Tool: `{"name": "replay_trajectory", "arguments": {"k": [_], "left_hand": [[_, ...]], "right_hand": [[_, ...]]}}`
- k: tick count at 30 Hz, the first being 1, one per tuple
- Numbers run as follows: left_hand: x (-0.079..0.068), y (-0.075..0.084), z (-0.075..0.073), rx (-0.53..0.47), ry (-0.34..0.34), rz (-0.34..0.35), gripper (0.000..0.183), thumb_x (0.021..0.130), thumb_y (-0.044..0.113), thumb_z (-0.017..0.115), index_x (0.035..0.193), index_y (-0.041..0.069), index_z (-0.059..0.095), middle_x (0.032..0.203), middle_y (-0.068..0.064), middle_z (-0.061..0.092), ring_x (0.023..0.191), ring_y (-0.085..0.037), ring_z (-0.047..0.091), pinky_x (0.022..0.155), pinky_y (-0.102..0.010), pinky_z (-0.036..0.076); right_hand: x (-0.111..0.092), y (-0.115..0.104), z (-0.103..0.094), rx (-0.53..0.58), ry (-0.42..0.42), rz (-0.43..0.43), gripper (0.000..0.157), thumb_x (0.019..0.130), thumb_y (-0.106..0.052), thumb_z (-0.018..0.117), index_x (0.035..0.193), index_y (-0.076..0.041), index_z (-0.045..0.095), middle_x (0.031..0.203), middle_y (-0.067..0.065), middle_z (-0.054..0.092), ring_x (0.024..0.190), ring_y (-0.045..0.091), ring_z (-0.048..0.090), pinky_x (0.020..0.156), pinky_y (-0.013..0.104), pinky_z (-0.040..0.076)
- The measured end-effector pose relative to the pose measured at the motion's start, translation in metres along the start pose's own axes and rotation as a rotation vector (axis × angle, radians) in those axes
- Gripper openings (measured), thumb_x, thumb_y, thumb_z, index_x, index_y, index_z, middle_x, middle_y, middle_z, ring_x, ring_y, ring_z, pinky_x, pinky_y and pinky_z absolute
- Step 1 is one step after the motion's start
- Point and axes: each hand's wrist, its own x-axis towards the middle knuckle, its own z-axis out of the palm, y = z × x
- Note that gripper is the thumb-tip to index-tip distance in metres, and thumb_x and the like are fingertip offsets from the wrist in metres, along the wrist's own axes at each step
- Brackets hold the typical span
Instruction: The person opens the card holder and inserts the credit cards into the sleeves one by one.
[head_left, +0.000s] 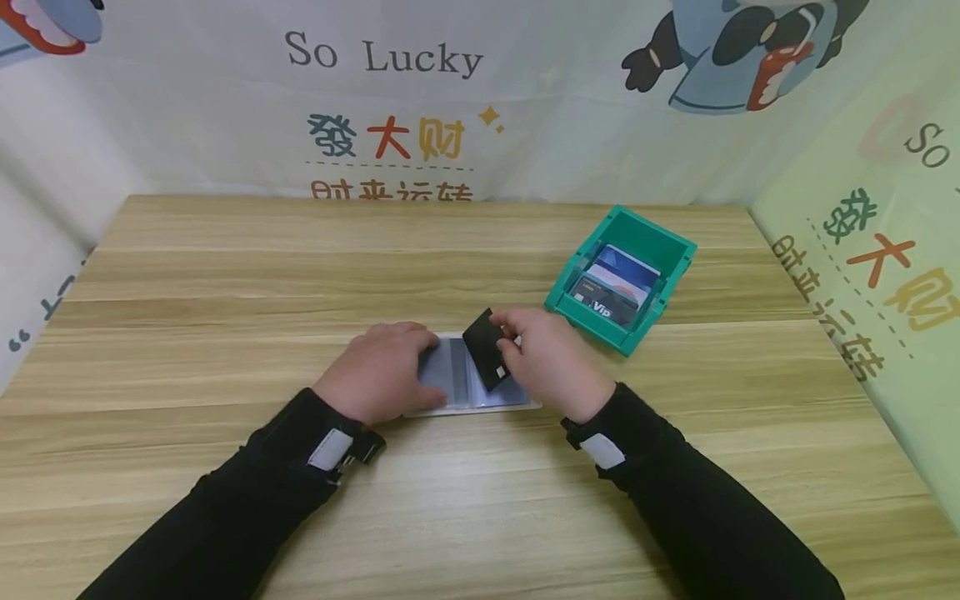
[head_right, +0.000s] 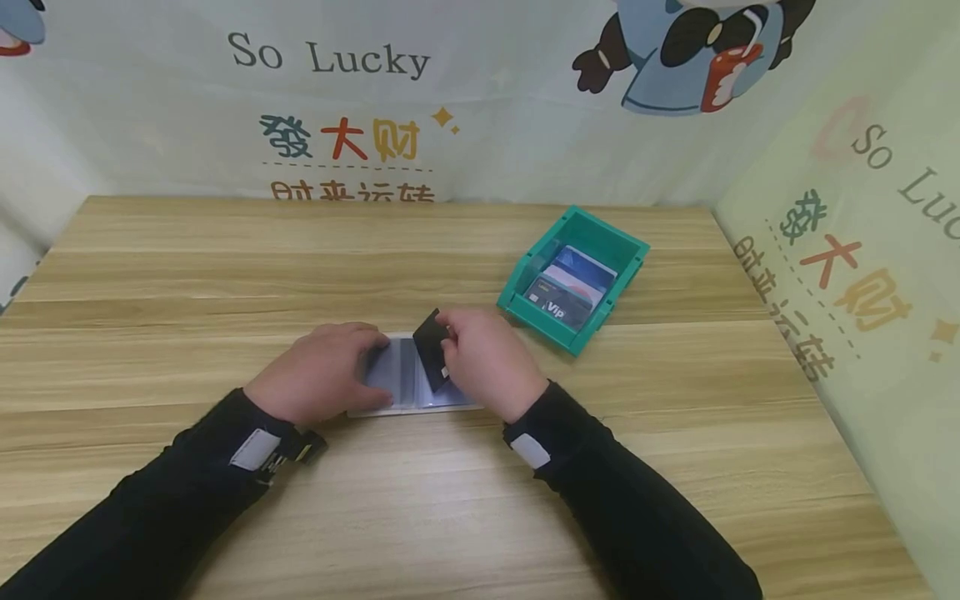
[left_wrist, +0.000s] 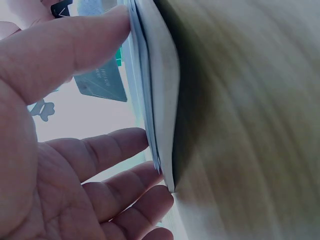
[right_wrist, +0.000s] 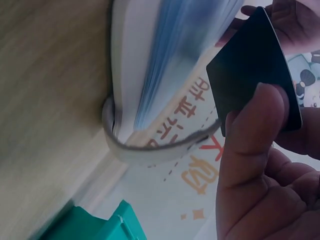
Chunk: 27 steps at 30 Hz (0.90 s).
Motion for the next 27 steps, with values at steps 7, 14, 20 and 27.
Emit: {"name": "replay_trajectory", "arguments": {"k": [7, 14, 20, 27], "left_hand": [[-0.001, 0.001, -0.001, -0.001, 0.001, 0.0, 0.074, 0.07, 0.048, 0.077, 0.125, 0.004, 0.057, 0.126, -0.011, 0.055, 0.108, -0.03, 0.047, 0.09, -0.048, 0.041], [-0.001, 0.001, -0.002, 0.005, 0.003, 0.007, 0.072, 0.07, 0.047, 0.076, 0.125, 0.004, 0.057, 0.126, -0.011, 0.055, 0.105, -0.029, 0.048, 0.088, -0.047, 0.042], [-0.001, 0.001, -0.002, 0.008, -0.005, 0.003, 0.072, 0.071, 0.047, 0.076, 0.125, 0.005, 0.057, 0.125, -0.01, 0.056, 0.099, -0.027, 0.048, 0.082, -0.044, 0.043], [-0.001, 0.001, -0.001, 0.02, -0.002, 0.004, 0.07, 0.071, 0.048, 0.076, 0.124, 0.005, 0.058, 0.122, -0.009, 0.057, 0.096, -0.026, 0.048, 0.079, -0.043, 0.043]], "right_hand": [[-0.001, -0.003, 0.006, -0.08, -0.021, -0.02, 0.03, 0.093, -0.014, 0.057, 0.122, -0.007, 0.06, 0.112, 0.007, 0.063, 0.086, 0.011, 0.054, 0.075, 0.032, 0.05], [-0.001, -0.004, 0.011, -0.101, -0.037, -0.05, 0.031, 0.091, -0.012, 0.06, 0.121, -0.003, 0.06, 0.108, 0.008, 0.064, 0.085, 0.011, 0.054, 0.08, 0.034, 0.051], [-0.001, -0.006, 0.012, -0.135, -0.049, -0.042, 0.032, 0.09, -0.013, 0.061, 0.12, -0.002, 0.06, 0.101, 0.008, 0.066, 0.081, 0.011, 0.054, 0.078, 0.034, 0.051], [0.0, -0.006, 0.016, -0.173, -0.102, -0.012, 0.036, 0.091, -0.017, 0.06, 0.124, -0.003, 0.057, 0.112, 0.01, 0.063, 0.09, 0.012, 0.055, 0.085, 0.036, 0.049]]}}
